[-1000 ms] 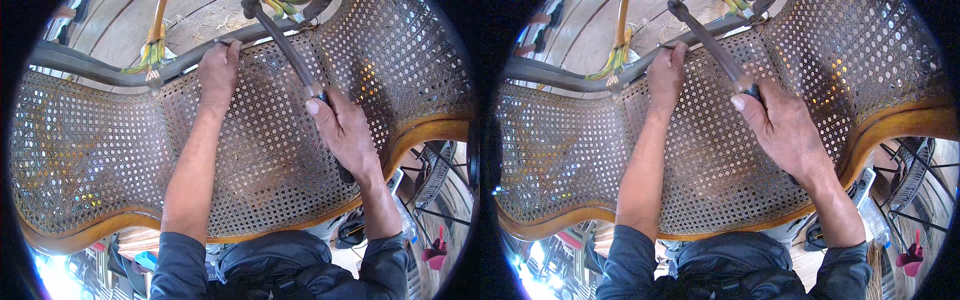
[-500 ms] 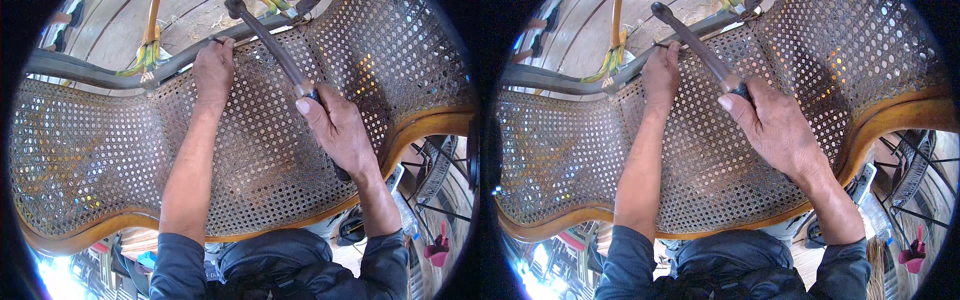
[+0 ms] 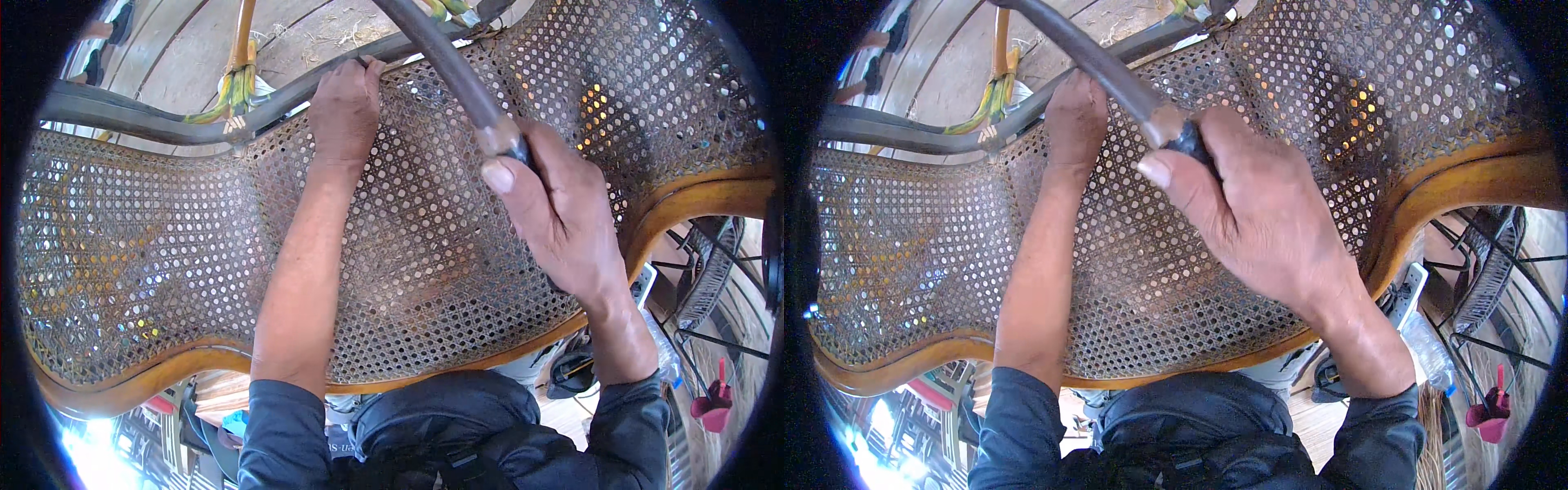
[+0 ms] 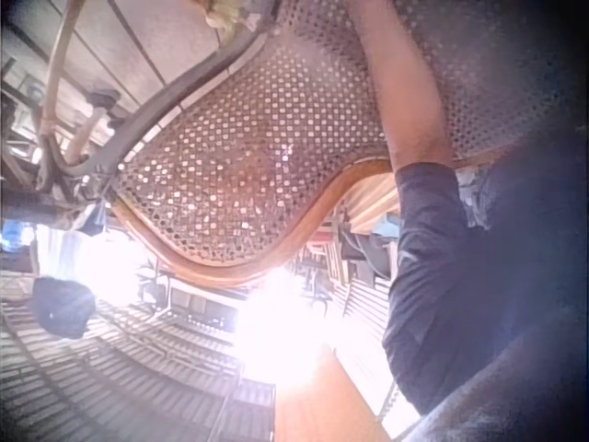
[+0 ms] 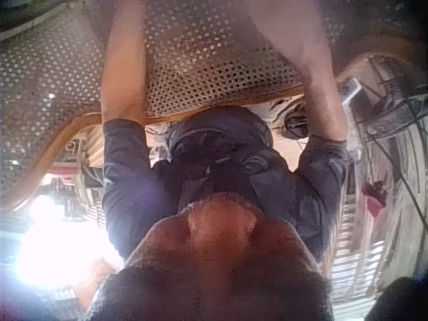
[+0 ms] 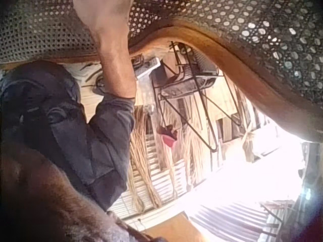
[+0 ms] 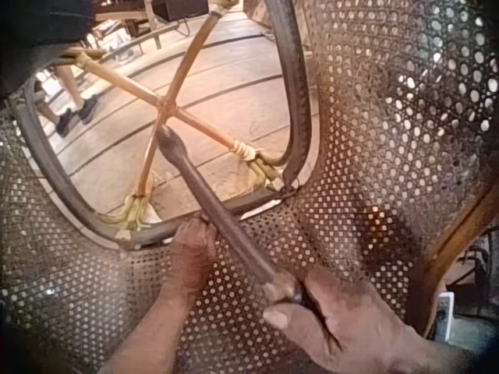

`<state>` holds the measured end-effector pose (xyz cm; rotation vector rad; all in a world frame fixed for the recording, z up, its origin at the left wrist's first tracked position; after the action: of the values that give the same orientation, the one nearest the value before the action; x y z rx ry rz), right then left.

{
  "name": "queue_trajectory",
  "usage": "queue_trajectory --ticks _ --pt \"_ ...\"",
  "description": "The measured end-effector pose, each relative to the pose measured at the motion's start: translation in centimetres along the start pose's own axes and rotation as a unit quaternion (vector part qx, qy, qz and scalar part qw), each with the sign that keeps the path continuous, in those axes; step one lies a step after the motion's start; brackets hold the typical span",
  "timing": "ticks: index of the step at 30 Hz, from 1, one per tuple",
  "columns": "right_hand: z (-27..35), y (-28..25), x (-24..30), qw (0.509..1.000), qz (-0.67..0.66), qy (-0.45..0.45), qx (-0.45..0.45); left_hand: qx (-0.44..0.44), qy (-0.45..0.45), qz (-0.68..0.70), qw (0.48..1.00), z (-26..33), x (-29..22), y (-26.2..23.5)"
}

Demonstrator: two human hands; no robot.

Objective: Repairing a woven rattan chair using a hammer and a metal tool.

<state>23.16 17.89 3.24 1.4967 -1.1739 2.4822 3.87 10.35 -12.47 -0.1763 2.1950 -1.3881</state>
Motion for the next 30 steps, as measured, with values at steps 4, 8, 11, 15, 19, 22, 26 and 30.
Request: queue_trajectory --ticks 4,8,11,15,19,22,26,30 --pt "-0.4 0.0 0.1 0.999 0.032 -0.019 0.025 -0.009 0.005 0.046 0.999 -0.3 0.1 0.6" --pt "-0.4 0.0 0.0 0.994 0.103 0.013 0.042 0.029 -0.068 0.013 0.997 -0.3 -0.1 0.2" --pt "0.4 -0.2 1.4 0.999 0.033 -0.021 0.009 0.033 0.003 0.009 0.999 -0.3 0.4 0.4" --pt "-1.1 0.5 -0.3 0.996 0.081 -0.002 0.034 0.01 -0.058 0.009 0.998 -0.4 -0.2 0.3" --pt "-0.3 -0.3 0.2 0.996 0.05 0.066 0.027 0.073 -0.17 0.071 0.98 -0.2 0.5 -1.6" --pt "1.1 -0.2 -1.0 0.994 -0.037 0.101 -0.014 0.058 -0.237 0.245 0.938 1.1 2.1 -3.6" --pt "1.5 0.2 -3.1 0.989 -0.04 0.136 -0.028 0.008 -0.26 0.241 0.935 1.8 2.5 -3.4" --pt "1.0 1.5 -4.1 0.968 -0.144 0.206 -0.019 0.013 -0.275 0.227 0.934 1.6 2.4 -3.4"
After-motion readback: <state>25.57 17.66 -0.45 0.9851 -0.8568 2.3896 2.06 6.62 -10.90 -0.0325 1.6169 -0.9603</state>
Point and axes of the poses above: each hand's wrist, its own z-axis away from the middle knuckle, its own y-axis out of the palm, x = y × z, the point moved 1 cm from there along -z, towards the middle knuckle, and after that the axes turned 2 degrees about -x, right-handed, at the moved point
